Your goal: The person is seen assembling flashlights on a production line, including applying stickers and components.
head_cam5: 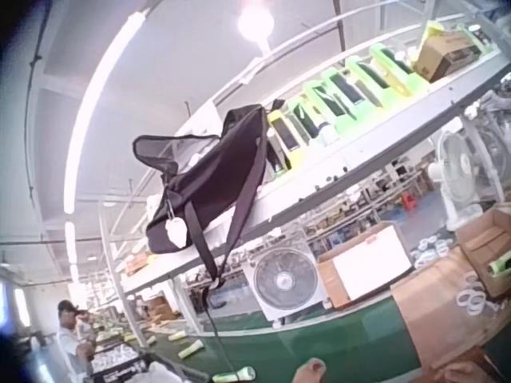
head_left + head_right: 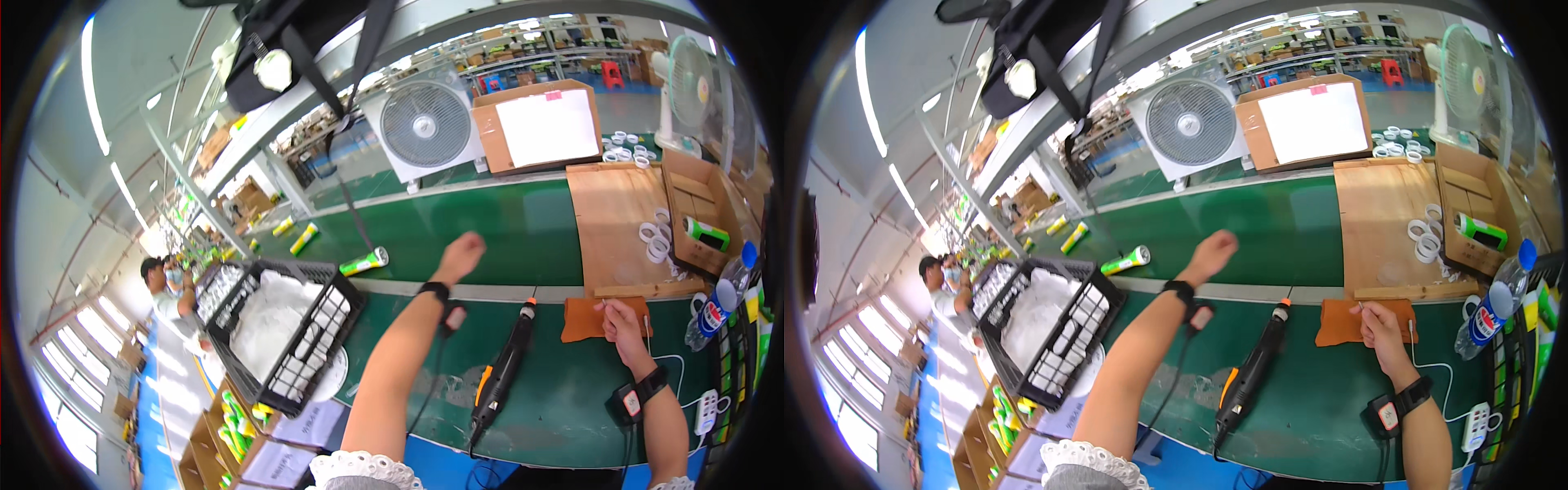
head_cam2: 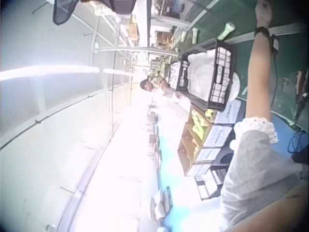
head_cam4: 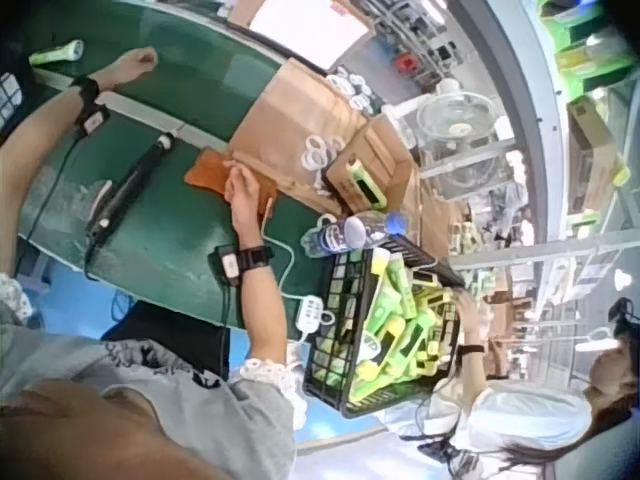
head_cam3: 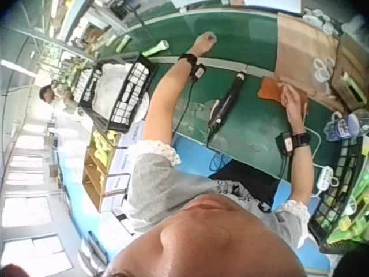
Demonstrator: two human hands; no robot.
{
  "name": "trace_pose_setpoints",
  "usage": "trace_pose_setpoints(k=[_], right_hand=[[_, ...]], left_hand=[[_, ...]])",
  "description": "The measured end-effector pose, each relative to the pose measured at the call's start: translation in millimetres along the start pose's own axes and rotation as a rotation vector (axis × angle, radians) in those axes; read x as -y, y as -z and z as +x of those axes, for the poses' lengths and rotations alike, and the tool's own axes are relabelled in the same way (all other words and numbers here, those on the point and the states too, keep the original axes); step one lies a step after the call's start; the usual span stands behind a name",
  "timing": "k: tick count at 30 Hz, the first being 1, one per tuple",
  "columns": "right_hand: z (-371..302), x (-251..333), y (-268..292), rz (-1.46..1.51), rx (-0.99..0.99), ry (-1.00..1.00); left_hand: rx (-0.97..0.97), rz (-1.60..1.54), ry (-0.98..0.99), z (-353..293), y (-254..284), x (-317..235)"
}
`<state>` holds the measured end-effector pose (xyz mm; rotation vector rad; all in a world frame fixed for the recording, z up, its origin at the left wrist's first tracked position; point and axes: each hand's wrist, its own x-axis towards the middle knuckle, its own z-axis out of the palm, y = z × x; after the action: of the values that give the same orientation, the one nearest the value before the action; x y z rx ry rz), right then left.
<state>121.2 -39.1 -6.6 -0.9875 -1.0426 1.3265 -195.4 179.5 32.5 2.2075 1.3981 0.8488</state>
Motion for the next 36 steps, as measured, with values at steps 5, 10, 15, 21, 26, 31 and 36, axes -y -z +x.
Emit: trace_pose_setpoints(k=[5, 10, 15, 21, 26, 31, 36], right_hand=[[7.6, 6.0, -15.1, -0.122, 0.072, 0.018], [12.4, 3.0, -8.8, -0.136, 0.041, 0.020], [12.5, 0.8, -7.8, -0.108, 0.037, 0.014], [10.5, -2.6, -10.0, -0.097, 0.093, 0.051], [9.3, -3.0, -2.5, -0.076, 0.099, 0.040], [10.9, -10.4, -1.5, -0.058, 0.115, 0.086], [10.7, -3.4, -5.6, -0.103, 0.118, 0.077]], left_hand=[[-0.183, 0.635, 0.246, -58.1, 114.3, 178.5], [-0.334, 0.507, 0.459, -56.8, 112.8, 194.1], [-0.202, 0.797, 0.456, -37.5, 126.9, 180.2], [0.075, 0.854, 0.356, -16.8, 151.7, 221.5], [-0.035, 0.867, 0.692, -10.1, 133.4, 168.8], [-0.144, 0.864, 0.566, -30.5, 133.2, 191.0], [-0.213, 0.828, 0.286, -40.1, 129.5, 186.3]])
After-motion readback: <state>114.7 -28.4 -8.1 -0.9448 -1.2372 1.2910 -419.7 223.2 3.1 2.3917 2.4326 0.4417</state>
